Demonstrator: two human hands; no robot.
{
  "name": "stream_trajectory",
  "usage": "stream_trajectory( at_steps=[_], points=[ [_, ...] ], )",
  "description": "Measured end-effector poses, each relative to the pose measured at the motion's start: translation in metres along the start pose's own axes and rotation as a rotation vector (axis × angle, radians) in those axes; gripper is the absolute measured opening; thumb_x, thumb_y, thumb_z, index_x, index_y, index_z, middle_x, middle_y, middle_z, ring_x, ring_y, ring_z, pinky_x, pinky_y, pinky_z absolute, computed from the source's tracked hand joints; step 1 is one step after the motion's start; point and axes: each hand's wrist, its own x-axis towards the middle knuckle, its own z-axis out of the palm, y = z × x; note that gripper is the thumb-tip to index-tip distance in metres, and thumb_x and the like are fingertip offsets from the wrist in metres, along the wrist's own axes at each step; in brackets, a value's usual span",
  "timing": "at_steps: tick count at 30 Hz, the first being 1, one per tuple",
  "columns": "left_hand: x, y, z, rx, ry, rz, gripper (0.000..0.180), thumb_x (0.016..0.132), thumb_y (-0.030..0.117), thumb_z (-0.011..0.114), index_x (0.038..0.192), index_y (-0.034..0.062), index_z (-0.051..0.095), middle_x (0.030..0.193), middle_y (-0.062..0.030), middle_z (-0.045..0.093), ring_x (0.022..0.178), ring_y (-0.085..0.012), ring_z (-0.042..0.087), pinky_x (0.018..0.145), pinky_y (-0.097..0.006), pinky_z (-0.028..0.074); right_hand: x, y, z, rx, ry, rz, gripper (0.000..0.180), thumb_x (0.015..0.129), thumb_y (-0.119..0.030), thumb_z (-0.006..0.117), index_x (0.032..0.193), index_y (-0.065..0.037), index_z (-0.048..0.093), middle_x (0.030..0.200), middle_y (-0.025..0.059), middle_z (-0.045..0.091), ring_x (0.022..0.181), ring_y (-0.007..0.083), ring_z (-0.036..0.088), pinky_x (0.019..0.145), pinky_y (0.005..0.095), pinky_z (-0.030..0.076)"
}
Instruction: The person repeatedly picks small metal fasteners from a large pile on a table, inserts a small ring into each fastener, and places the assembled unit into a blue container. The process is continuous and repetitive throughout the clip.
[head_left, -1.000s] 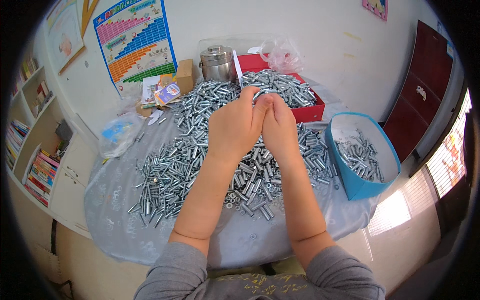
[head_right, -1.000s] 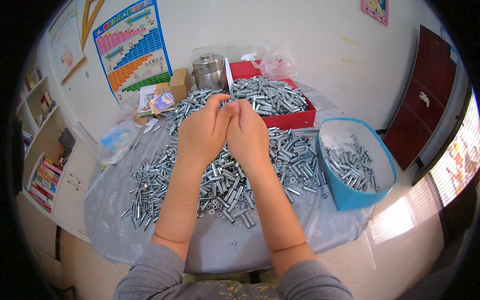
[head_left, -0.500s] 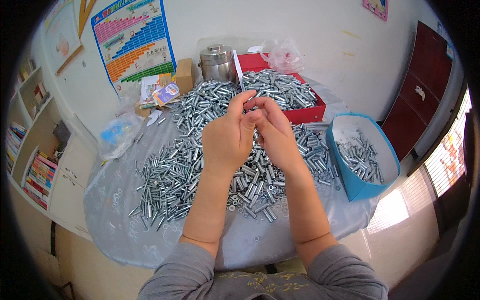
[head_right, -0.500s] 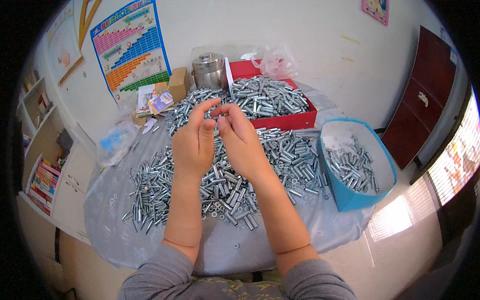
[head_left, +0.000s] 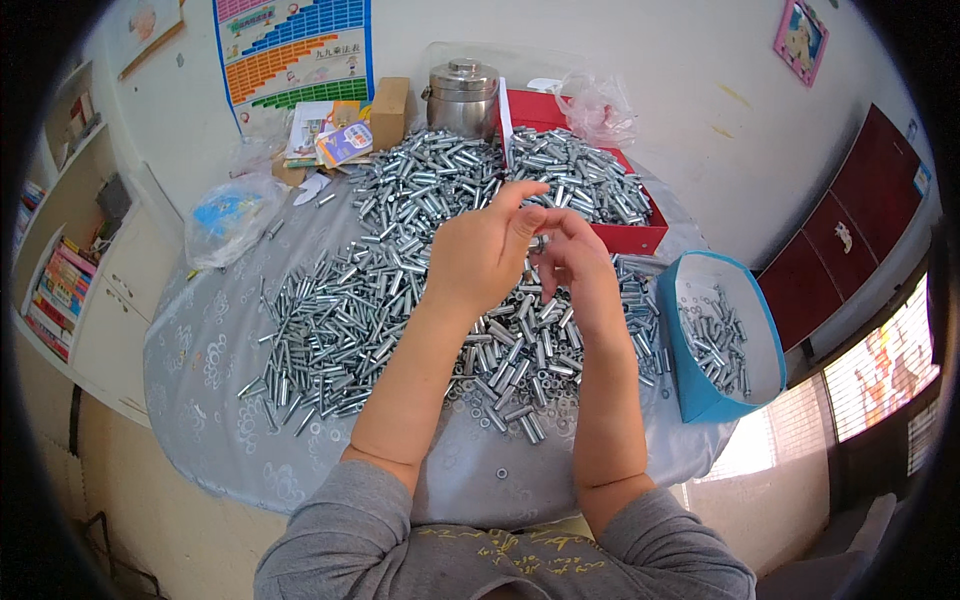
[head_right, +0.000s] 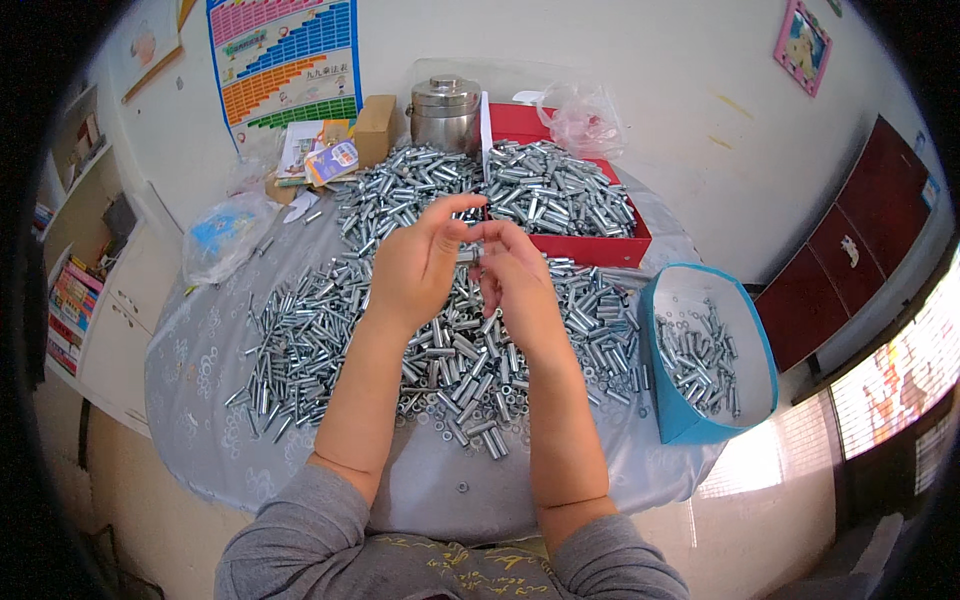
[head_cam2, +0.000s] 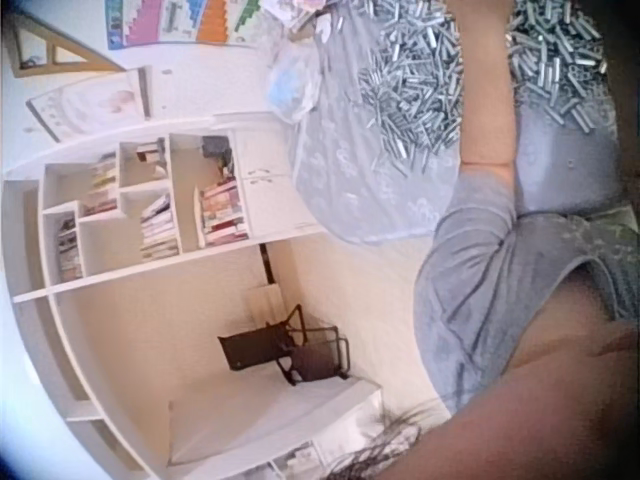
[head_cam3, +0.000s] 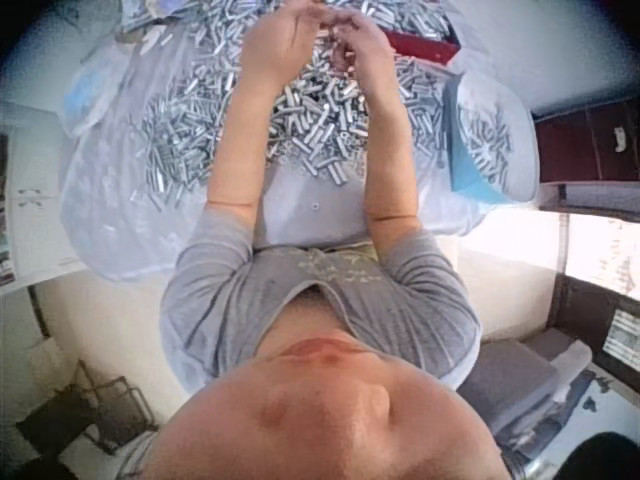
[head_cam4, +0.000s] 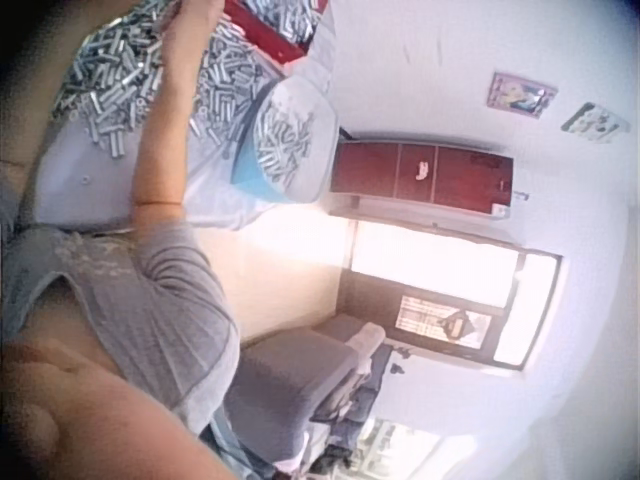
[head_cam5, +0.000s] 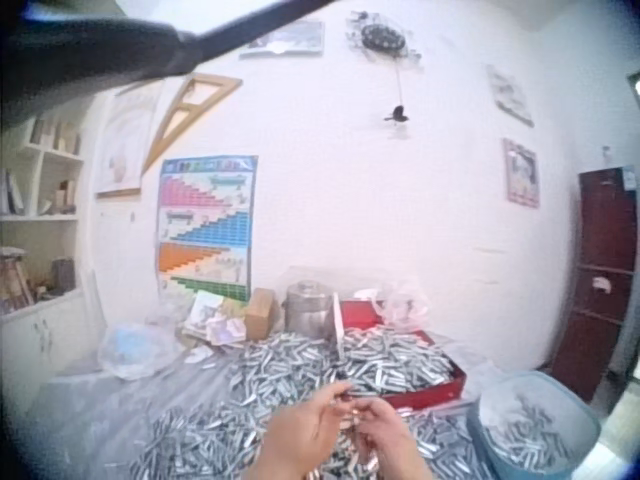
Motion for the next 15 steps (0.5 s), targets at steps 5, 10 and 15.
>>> stream_trajectory(
  at_steps=[5, 10, 15],
  points=[
    [-0.0007, -0.0088, 0.0101, -0.006, 0.011, 0.045, 0.032, 0.092, 0.034, 0.039, 0.108, 0.0115, 0.053, 0.066, -0.0089, 0.063, 0.060, -0.0283, 0.061, 0.052, -0.036, 0.045, 0.0051, 0.0045, -0.0026, -0.129, 0.088, 0.084, 0.024, 0.092, -0.022, 0.039, 0.096, -0.004, 0.055, 0.058, -0.0065, 0.040, 0.044, 0.0020, 0.035, 0.037, 0.0178, 0.026],
    [-0.0001, -0.0065, 0.0080, 0.018, 0.012, 0.030, 0.037, 0.093, 0.038, 0.035, 0.109, 0.0116, 0.056, 0.061, -0.0086, 0.059, 0.056, -0.0259, 0.059, 0.048, -0.033, 0.041, 0.0042, 0.0009, -0.0041, -0.063, 0.029, 0.049, 0.023, 0.083, -0.014, 0.042, 0.098, 0.000, 0.052, 0.064, -0.0017, 0.047, 0.043, 0.0037, 0.037, 0.039, 0.0168, 0.032],
    [-0.0010, -0.0076, 0.0105, -0.018, -0.028, 0.009, 0.033, 0.093, 0.036, 0.037, 0.108, 0.0119, 0.053, 0.066, -0.0105, 0.062, 0.060, -0.0309, 0.060, 0.051, -0.039, 0.044, 0.0039, 0.0006, -0.0056, -0.050, 0.110, 0.119, 0.022, 0.081, -0.012, 0.042, 0.098, -0.001, 0.052, 0.064, -0.0025, 0.045, 0.041, 0.0036, 0.034, 0.037, 0.0179, 0.030]
  ],
)
